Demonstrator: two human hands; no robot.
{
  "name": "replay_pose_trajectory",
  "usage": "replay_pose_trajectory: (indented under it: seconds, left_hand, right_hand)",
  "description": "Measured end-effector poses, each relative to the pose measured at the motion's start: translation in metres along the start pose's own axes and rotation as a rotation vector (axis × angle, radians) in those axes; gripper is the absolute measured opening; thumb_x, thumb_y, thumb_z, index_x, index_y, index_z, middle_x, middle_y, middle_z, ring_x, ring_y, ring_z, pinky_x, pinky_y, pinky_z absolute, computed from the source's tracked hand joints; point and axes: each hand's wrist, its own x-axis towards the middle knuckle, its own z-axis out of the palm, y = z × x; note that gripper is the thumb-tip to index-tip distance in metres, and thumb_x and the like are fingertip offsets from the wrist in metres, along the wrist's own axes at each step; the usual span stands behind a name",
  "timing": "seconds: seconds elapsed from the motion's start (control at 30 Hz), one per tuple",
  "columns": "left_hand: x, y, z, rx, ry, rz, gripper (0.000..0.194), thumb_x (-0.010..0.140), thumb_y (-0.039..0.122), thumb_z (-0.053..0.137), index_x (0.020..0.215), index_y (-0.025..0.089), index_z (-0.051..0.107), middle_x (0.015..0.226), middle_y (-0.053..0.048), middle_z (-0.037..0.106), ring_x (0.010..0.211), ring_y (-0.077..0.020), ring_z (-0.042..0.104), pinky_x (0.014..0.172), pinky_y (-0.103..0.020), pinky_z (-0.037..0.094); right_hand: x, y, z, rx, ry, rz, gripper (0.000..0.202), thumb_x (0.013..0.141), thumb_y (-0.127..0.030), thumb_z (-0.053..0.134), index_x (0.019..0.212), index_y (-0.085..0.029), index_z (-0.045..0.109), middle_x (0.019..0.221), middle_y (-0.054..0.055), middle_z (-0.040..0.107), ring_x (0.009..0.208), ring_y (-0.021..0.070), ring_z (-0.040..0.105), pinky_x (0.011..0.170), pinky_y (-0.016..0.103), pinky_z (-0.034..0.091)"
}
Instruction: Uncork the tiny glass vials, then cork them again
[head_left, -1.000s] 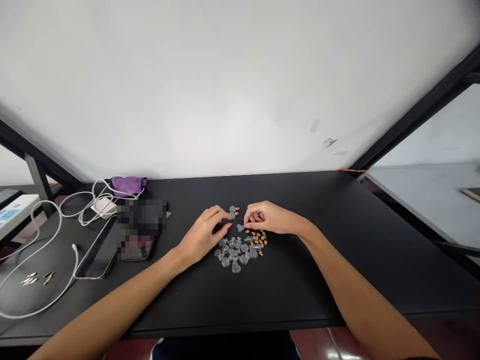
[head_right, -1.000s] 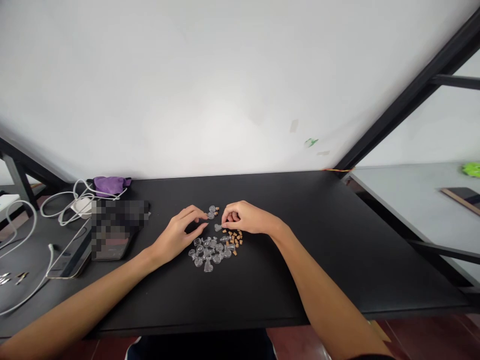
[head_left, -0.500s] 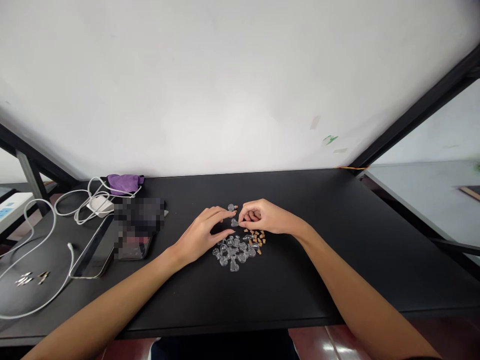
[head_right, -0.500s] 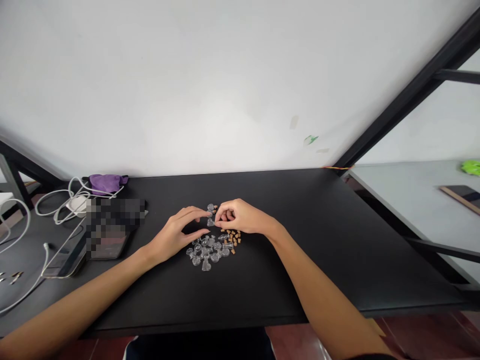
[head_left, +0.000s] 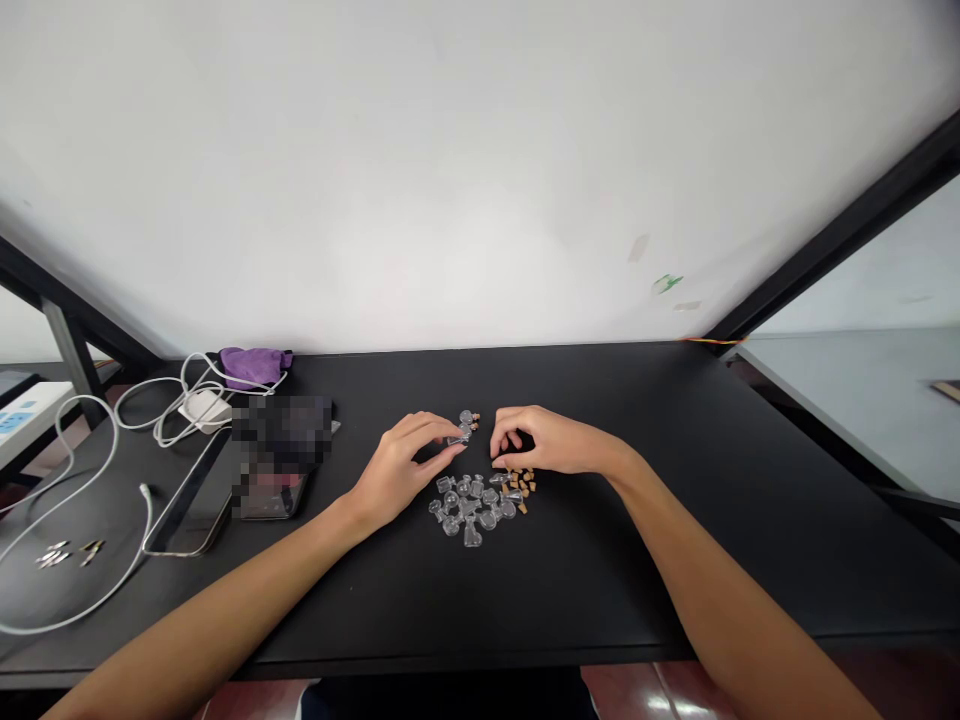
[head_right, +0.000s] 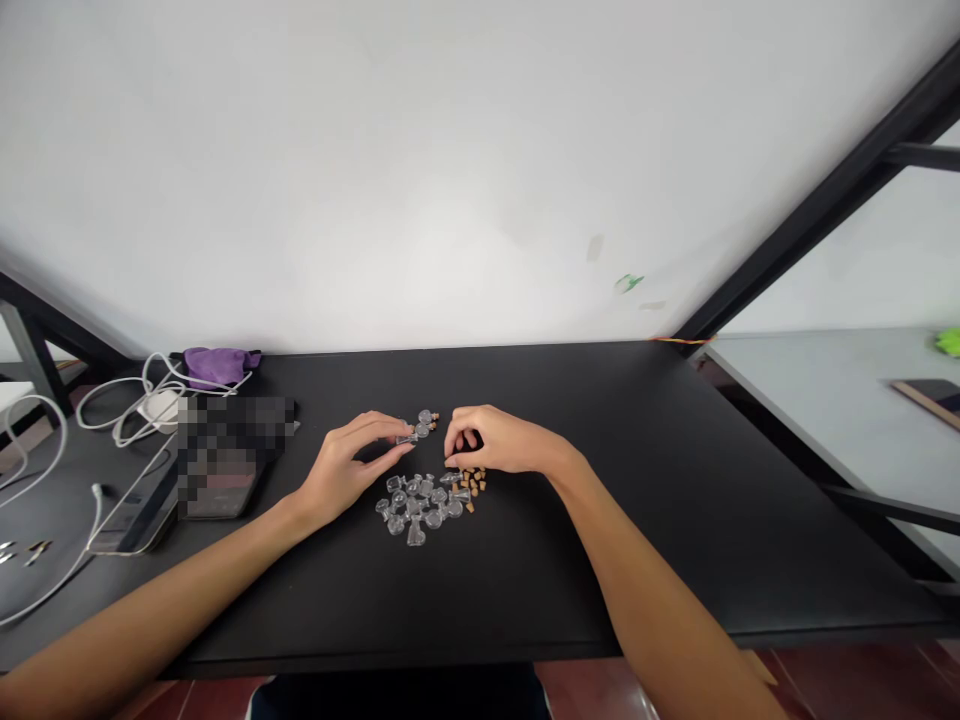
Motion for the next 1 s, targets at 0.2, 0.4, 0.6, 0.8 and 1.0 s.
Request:
replay_pose_trajectory:
  seconds: [0.2,0.4,0.6,0.8,1.0]
  left_hand:
    - [0.001,0.002,0.000,-0.017,0.011,-0.010,0.015,0.098,0.025,0.072,0.112,0.023,0.073,0.104,-0.005,0.075,0.086,-0.0157,0.068,0.083,-0.031,0.058]
    - [0.000,0.001,0.000,-0.016,0.008,-0.013,0.014,0.098,0.025,0.071,0.112,0.023,0.073,0.105,-0.005,0.075,0.085,-0.0154,0.068,0.083,-0.031,0.058]
    - [0.001,0.002,-0.002,-0.036,0.009,-0.006,0.015,0.098,0.025,0.071,0.113,0.023,0.072,0.106,-0.005,0.075,0.088,-0.0159,0.069,0.084,-0.032,0.059]
    - [0.001,0.004,-0.002,-0.046,0.025,0.029,0.014,0.099,0.025,0.070,0.113,0.023,0.072,0.106,-0.006,0.076,0.091,-0.0166,0.070,0.084,-0.033,0.061]
    - [0.000,0.004,-0.001,-0.066,0.035,0.041,0.015,0.098,0.022,0.071,0.113,0.022,0.072,0.106,-0.006,0.076,0.091,-0.0159,0.070,0.083,-0.032,0.061]
  right_hand:
    - [0.002,0.000,0.003,-0.044,-0.005,-0.014,0.022,0.092,-0.044,0.072,0.090,-0.022,0.077,0.095,0.004,0.062,0.083,0.0179,0.056,0.075,0.032,0.046]
    - [0.002,-0.002,0.003,-0.023,0.010,-0.023,0.024,0.091,-0.045,0.072,0.087,-0.022,0.078,0.097,0.005,0.066,0.084,0.0188,0.058,0.077,0.033,0.046]
    - [0.007,-0.007,0.008,0.288,0.250,-0.065,0.029,0.089,-0.048,0.075,0.093,-0.019,0.075,0.093,0.006,0.075,0.087,0.0214,0.067,0.084,0.038,0.052]
    - [0.012,-0.012,0.019,0.405,0.277,-0.117,0.029,0.085,-0.047,0.080,0.093,-0.019,0.075,0.094,0.007,0.076,0.090,0.0223,0.070,0.089,0.040,0.056]
    - [0.016,-0.012,0.026,0.479,0.252,-0.111,0.028,0.084,-0.044,0.083,0.092,-0.018,0.075,0.091,0.006,0.076,0.090,0.0221,0.072,0.089,0.040,0.056]
